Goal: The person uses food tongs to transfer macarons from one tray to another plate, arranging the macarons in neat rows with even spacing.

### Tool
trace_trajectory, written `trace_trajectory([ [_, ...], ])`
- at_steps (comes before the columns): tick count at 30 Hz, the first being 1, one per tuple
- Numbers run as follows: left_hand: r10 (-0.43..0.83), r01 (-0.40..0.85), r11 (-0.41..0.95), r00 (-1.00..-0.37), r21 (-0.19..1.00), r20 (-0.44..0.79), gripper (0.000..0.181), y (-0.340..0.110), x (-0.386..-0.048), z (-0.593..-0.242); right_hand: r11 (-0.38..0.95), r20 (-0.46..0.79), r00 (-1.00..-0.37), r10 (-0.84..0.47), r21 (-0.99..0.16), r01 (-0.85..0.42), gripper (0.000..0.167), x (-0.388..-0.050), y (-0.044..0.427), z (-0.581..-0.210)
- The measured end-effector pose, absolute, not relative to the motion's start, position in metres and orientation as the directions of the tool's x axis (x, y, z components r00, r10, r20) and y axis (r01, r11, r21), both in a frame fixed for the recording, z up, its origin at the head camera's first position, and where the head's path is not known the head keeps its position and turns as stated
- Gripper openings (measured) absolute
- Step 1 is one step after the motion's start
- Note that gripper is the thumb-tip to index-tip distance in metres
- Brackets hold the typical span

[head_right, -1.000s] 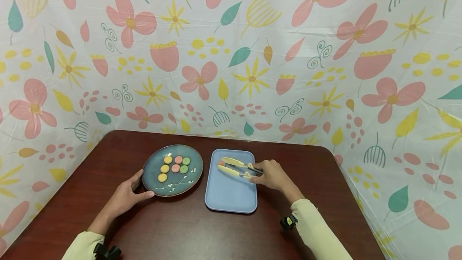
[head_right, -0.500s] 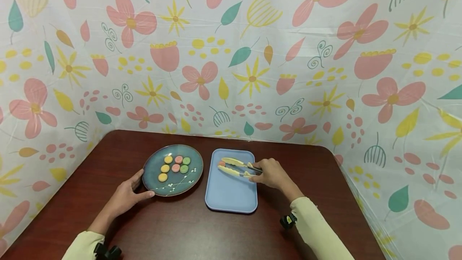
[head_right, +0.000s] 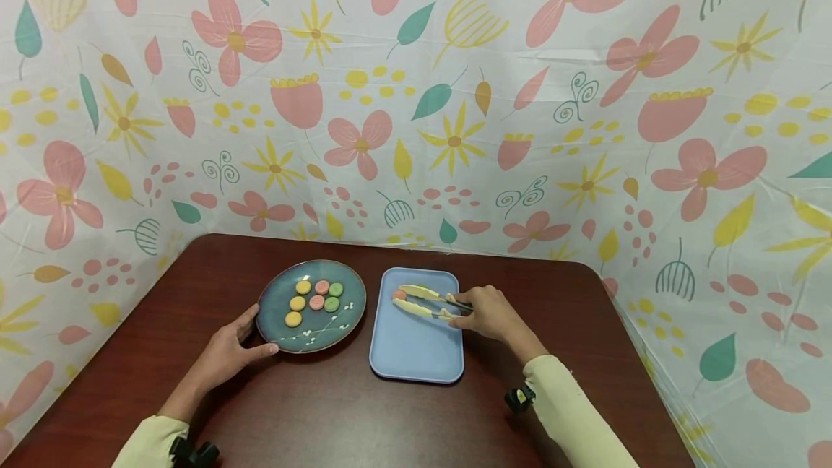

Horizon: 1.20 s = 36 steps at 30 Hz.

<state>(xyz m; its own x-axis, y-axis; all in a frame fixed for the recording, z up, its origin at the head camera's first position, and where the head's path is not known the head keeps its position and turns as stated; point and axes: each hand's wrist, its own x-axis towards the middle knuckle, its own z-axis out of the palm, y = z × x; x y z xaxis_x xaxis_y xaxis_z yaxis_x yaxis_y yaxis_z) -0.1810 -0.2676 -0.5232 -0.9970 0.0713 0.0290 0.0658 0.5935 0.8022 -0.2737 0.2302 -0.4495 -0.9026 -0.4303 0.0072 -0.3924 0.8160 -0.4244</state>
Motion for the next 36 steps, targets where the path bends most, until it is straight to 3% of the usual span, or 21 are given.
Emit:
trace_trajectory([
  [18,0.077,0.075,0.605,-0.996,0.793,0.036,0.111,-0.267,-0.178,-0.518,0.773,0.068,-0.877,-0.475,-0.444,-0.453,0.057,-0.275,0.235,-0.426],
  [28,0.077,0.059,0.596,-0.997,0.801,0.016,0.111,-0.267,-0.178,-0.518,0.751,0.096,-0.855,-0.51,-0.433,-0.498,0.065,-0.275,0.224,-0.405],
  [36,0.076,0.067,0.601,-0.997,0.797,0.026,0.112,-0.266,-0.177,-0.517,0.73,0.103,-0.831,-0.547,-0.428,-0.533,0.062,-0.275,0.205,-0.394],
])
